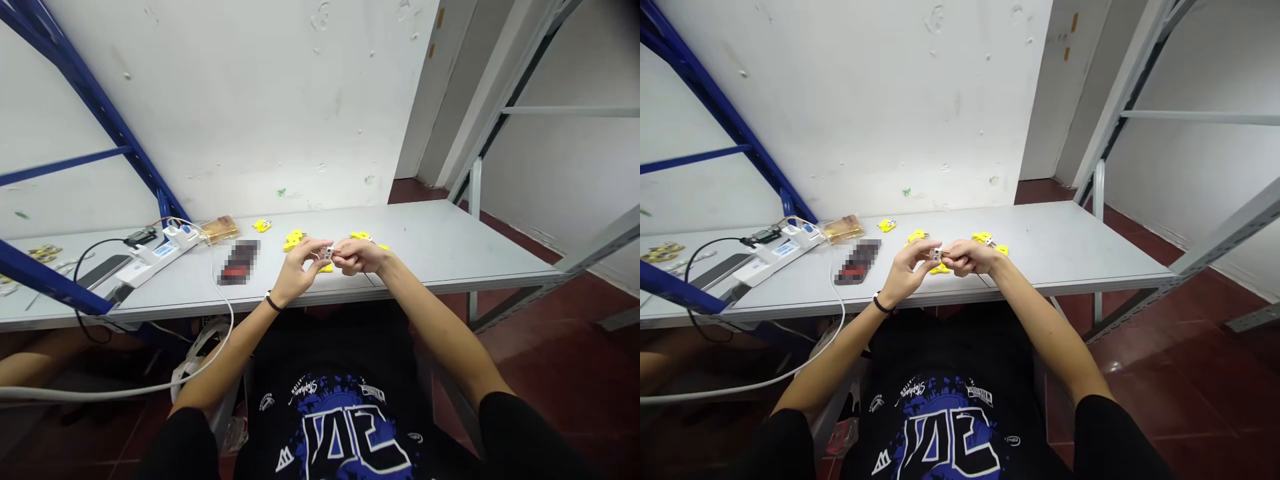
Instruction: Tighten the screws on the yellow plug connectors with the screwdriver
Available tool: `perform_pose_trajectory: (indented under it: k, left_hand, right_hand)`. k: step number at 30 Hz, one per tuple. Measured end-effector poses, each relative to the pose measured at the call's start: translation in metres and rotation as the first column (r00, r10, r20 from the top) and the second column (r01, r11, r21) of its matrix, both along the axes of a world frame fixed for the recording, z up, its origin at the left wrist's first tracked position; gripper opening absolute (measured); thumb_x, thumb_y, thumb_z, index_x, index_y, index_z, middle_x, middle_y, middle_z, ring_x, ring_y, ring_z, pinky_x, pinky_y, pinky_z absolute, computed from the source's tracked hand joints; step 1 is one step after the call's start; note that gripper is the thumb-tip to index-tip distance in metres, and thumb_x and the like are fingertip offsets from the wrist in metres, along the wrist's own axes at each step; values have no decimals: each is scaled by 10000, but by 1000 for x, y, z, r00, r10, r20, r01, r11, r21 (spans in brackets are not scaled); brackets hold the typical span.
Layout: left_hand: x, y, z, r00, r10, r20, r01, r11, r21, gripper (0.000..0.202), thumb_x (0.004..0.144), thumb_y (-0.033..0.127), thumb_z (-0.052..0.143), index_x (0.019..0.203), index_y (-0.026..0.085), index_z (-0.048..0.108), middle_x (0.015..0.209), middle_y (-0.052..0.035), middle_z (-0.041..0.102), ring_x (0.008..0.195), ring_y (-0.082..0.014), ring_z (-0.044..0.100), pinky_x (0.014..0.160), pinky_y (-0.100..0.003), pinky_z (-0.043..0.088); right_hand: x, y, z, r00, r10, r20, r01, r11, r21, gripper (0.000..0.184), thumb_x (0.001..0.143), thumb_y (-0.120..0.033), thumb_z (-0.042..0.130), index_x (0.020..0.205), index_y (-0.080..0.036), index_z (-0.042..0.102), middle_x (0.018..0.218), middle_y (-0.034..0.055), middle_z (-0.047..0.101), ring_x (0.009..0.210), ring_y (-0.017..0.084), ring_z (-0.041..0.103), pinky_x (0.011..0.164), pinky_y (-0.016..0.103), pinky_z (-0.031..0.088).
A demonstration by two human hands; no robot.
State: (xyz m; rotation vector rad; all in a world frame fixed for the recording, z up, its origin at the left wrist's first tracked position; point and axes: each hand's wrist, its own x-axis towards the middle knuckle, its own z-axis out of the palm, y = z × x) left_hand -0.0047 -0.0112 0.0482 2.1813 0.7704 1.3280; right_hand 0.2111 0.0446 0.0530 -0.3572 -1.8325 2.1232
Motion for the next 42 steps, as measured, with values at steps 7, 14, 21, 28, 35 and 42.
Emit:
perform_pose_trajectory:
  k: [7,14,21,28,35,42]
  left_hand:
    - [-2,2,-1,992,112,-66,-102,985,141,253,1013,344,573,1213,223,670,996,-68,673,894,-184,645,857,-349,569]
    - [16,-3,-15,994,92,-61,-90,995,30,210,1027,344,532,1036,193,678,932,-49,706,771,-156,669,760,-305,568]
    - [23,-6,-17,989,150,17,-146,980,-138,186,992,360,584,987,183,640,887,-34,701,738,-151,684,711,-286,580]
    - [24,-11,-15,976,59,210,-2,964,-266,273,915,393,703,1095,194,650,1087,-60,643,824,-168,742,754,-314,651]
    - [22,-9,-21,980,141,140,-150,987,59,184,950,265,661,1120,196,645,1186,-79,605,868,-138,707,842,-317,638]
    - [11,3,-27,953,288,-96,-232,896,378,251,1002,251,590,1249,217,611,1205,-111,676,1044,-206,687,926,-363,594]
  right_hand:
    - [12,-11,16,990,-130,55,123,985,117,279,960,-441,588,933,-166,546,681,-65,281,561,84,196,487,213,162]
    - [-4,-17,16,918,-391,72,382,917,109,233,889,-332,605,770,-200,453,640,-65,288,541,83,245,486,220,173]
    - [-46,-11,-9,740,-671,46,644,726,239,181,886,-363,542,788,-217,498,684,-13,535,585,128,489,511,245,352]
    - [-54,-14,-7,592,-801,-92,798,566,209,288,902,-510,537,817,-238,500,652,-38,454,550,129,406,473,253,286]
    - [-62,-21,-2,553,-814,-179,833,543,103,346,874,-574,595,839,-244,499,685,-43,421,579,126,379,480,254,270]
    - [-71,-27,-3,537,-810,-237,814,571,-107,351,829,-515,641,876,-248,418,625,-74,413,553,120,403,518,259,313]
